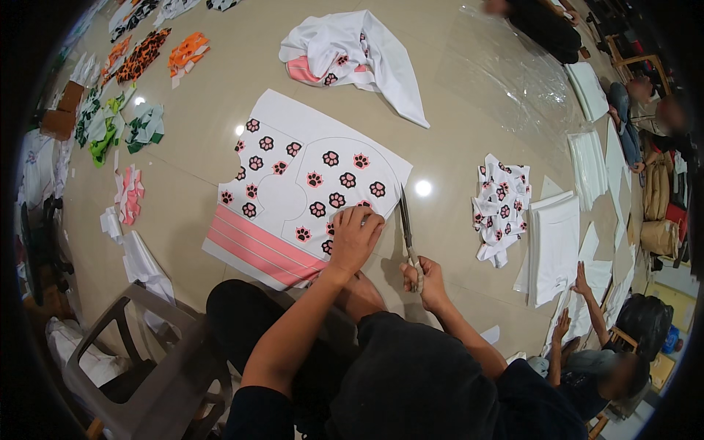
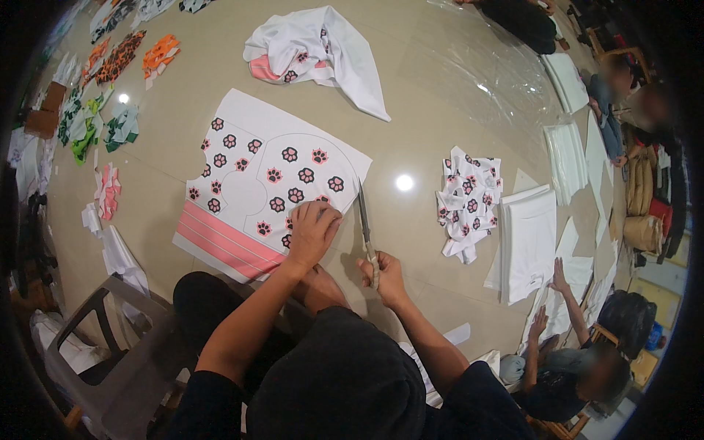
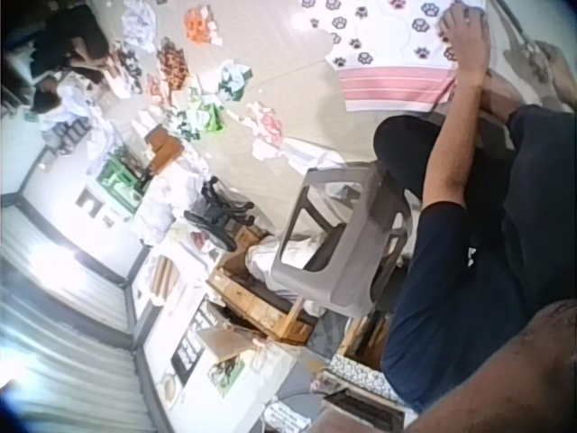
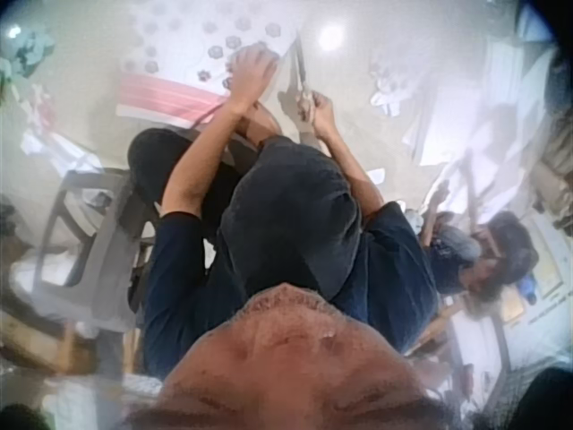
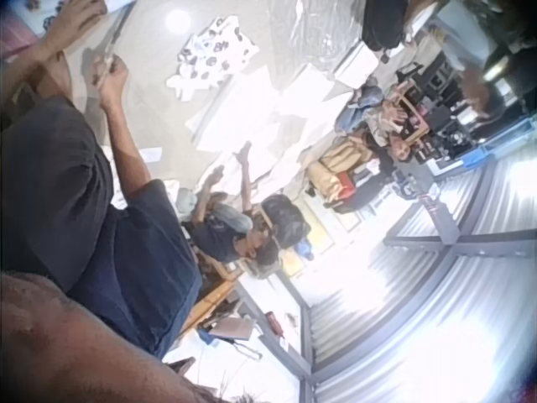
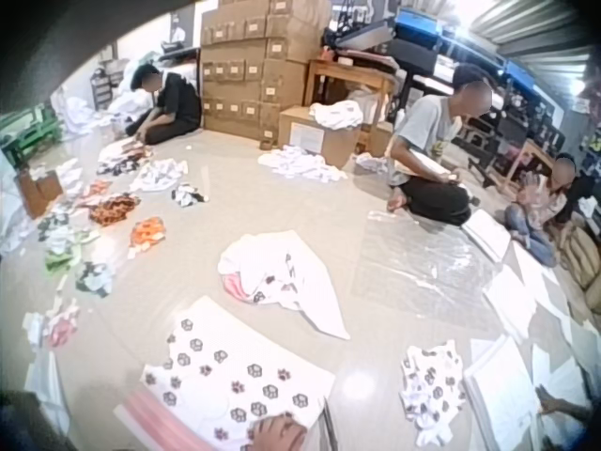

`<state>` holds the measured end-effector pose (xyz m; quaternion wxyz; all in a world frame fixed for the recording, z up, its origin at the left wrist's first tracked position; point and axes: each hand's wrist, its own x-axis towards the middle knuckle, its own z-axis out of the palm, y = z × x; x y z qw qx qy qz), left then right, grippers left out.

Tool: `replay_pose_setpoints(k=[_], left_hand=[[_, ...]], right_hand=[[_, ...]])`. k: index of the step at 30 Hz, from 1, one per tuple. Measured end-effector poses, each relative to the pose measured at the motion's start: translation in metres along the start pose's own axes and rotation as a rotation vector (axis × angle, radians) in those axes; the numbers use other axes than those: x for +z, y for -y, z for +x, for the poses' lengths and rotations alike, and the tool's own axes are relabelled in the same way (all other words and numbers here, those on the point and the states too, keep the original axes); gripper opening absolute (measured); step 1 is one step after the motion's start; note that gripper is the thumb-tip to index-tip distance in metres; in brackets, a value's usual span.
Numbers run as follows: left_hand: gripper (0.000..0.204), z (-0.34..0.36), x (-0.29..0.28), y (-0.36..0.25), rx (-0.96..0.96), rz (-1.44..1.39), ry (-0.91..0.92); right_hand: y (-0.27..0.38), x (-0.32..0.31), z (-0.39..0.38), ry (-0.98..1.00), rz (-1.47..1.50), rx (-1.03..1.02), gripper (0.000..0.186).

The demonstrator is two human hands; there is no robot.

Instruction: The person cuts a piece of white fabric with a pink and floral pattern using scissors. They follow a pre-drawn outline on the fabric, carefully maneuvering the scissors to separate the patterned section from the rest of the material.

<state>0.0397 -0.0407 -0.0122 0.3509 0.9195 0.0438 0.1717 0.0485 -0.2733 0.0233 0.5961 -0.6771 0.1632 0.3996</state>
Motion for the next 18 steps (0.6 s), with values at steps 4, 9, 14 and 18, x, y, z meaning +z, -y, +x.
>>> replay_pose_setpoints(k=[4, 9, 14, 18], left_hand=[[0.016, 0.000, 0.000, 0.001, -0.006, -0.009, 0.011], [0.016, 0.001, -0.001, -0.001, -0.003, -0.009, 0.005], [0.016, 0.001, -0.002, -0.001, 0.001, 0.006, -0.012], [0.016, 0.000, -0.002, 0.000, 0.003, 0.011, -0.019]], right_hand=[[0.005, 0.000, 0.006, 0.004, -0.022, -0.017, 0.025], [0.008, -0.001, 0.012, 0.003, -0.036, -0.021, 0.024], [0.011, -0.001, 0.014, 0.004, -0.039, -0.010, 0.023], [0.014, -0.003, 0.013, 0.002, -0.067, -0.012, 0.023]])
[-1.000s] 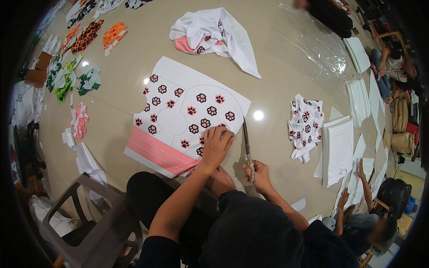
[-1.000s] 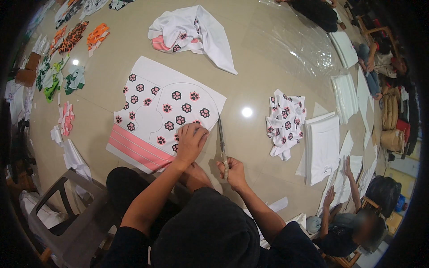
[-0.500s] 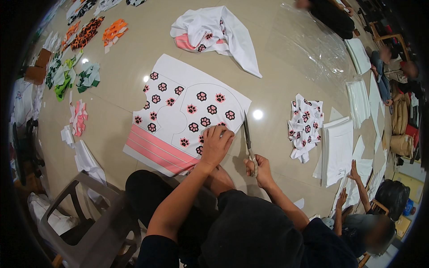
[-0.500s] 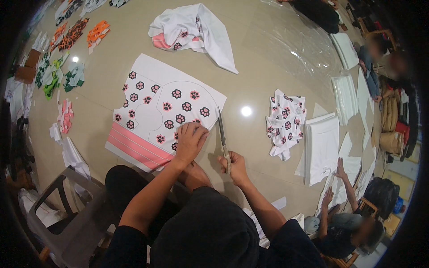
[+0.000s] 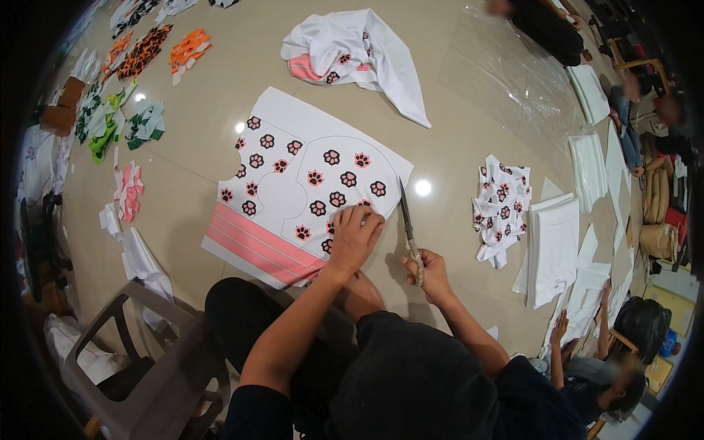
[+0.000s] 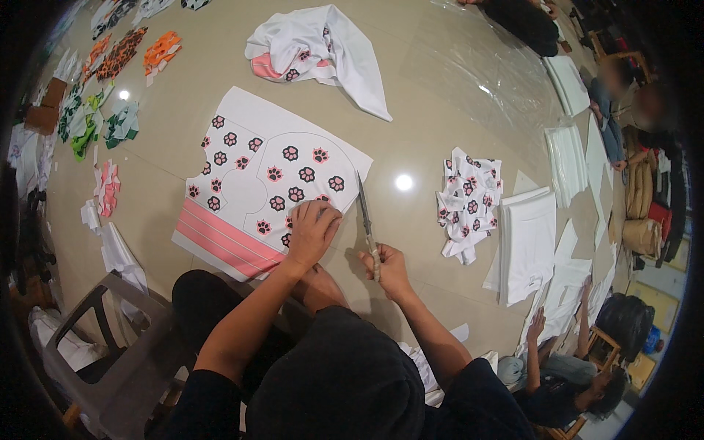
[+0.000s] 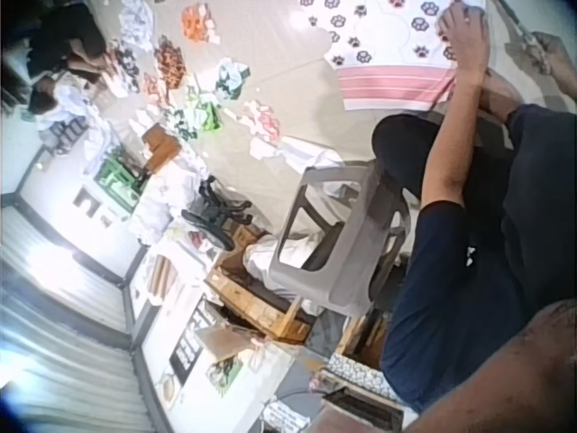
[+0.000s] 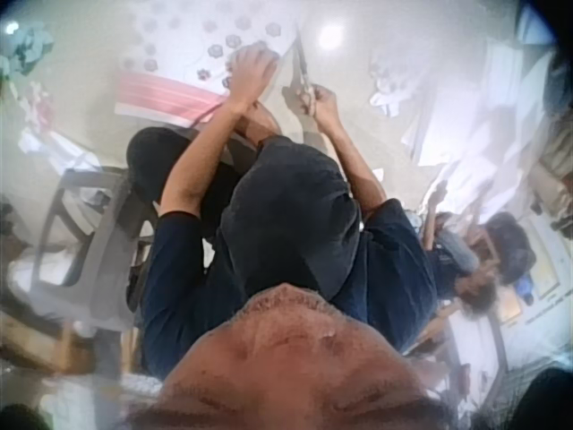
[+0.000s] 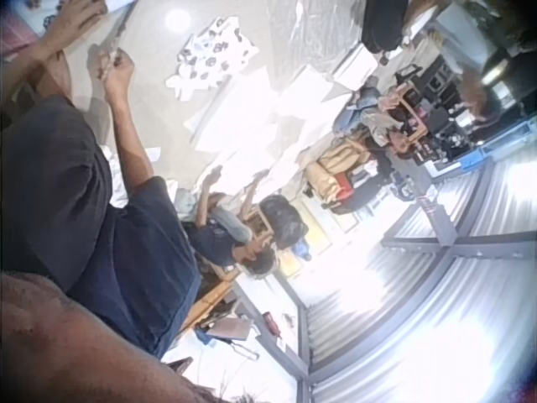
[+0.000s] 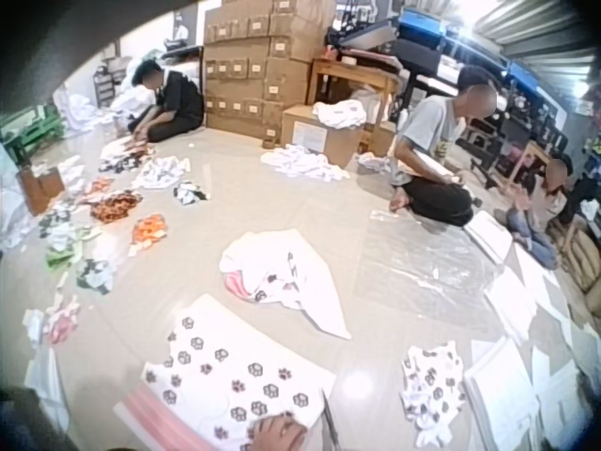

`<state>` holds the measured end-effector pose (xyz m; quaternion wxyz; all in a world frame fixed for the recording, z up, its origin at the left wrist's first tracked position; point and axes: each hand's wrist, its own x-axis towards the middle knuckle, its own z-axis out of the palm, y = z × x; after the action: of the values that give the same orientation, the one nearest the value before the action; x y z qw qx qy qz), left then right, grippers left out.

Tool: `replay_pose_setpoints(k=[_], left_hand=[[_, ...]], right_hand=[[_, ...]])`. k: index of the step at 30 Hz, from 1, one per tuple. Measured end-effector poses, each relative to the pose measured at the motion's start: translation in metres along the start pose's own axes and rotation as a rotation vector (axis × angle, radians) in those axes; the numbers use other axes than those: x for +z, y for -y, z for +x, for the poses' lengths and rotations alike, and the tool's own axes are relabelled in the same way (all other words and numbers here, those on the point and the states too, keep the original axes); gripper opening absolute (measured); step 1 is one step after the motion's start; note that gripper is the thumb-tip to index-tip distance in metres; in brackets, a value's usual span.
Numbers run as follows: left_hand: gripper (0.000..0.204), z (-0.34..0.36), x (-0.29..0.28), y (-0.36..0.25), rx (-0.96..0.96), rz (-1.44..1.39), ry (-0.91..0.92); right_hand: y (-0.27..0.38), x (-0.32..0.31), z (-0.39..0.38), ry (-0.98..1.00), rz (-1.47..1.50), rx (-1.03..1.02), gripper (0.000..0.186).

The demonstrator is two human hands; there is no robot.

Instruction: The person cuts a piece of white fabric with a pink and floral pattern using scissors. They follow a pre-drawn outline on the fabric, carefully maneuvering the scissors to separate the patterned section from the rest of the material.

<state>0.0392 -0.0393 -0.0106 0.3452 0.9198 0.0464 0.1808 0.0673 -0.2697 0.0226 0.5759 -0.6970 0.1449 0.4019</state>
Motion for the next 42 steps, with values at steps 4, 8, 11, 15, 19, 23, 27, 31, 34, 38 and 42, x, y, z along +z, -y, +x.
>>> replay_pose_setpoints(k=[4, 8, 11, 15, 19, 23, 27, 31, 34, 38, 42], left_hand=[[0.016, 0.001, 0.001, -0.001, -0.001, -0.005, 0.000], [0.017, -0.001, 0.001, 0.000, -0.012, -0.021, 0.029], [0.017, -0.001, 0.001, 0.001, -0.014, -0.024, 0.029], [0.016, -0.001, 0.000, 0.000, -0.007, -0.021, 0.035], [0.015, -0.002, -0.006, 0.001, 0.017, -0.020, 0.057], [0.016, -0.005, -0.019, 0.003, 0.039, -0.007, 0.144], [0.018, -0.015, -0.029, 0.009, 0.103, -0.008, 0.252], [0.026, -0.018, -0.033, 0.006, 0.132, -0.041, 0.333], [0.043, -0.011, -0.037, 0.007, -0.045, -0.020, 0.241], [0.073, -0.001, -0.048, 0.035, -0.469, 0.408, -0.157], [0.082, -0.015, -0.067, 0.075, -0.732, 0.470, -0.077]], right_hand=[[-0.003, -0.007, 0.001, -0.003, -0.021, -0.009, 0.023], [-0.005, -0.011, 0.002, -0.007, -0.040, 0.007, 0.022], [-0.007, -0.015, 0.001, 0.007, -0.023, -0.009, 0.026], [-0.009, -0.018, 0.000, 0.004, -0.047, -0.020, 0.026], [-0.008, -0.020, -0.004, 0.004, -0.085, -0.011, 0.026], [-0.018, -0.029, -0.016, 0.030, -0.101, 0.006, 0.024], [-0.029, -0.031, -0.040, 0.026, -0.074, 0.072, 0.025], [-0.036, -0.030, -0.054, 0.004, -0.074, 0.096, 0.026], [-0.040, -0.032, -0.059, -0.025, -0.062, 0.095, 0.024], [-0.042, -0.035, -0.061, -0.044, -0.066, 0.089, 0.027], [-0.049, -0.037, -0.059, -0.051, -0.188, 0.067, 0.027]])
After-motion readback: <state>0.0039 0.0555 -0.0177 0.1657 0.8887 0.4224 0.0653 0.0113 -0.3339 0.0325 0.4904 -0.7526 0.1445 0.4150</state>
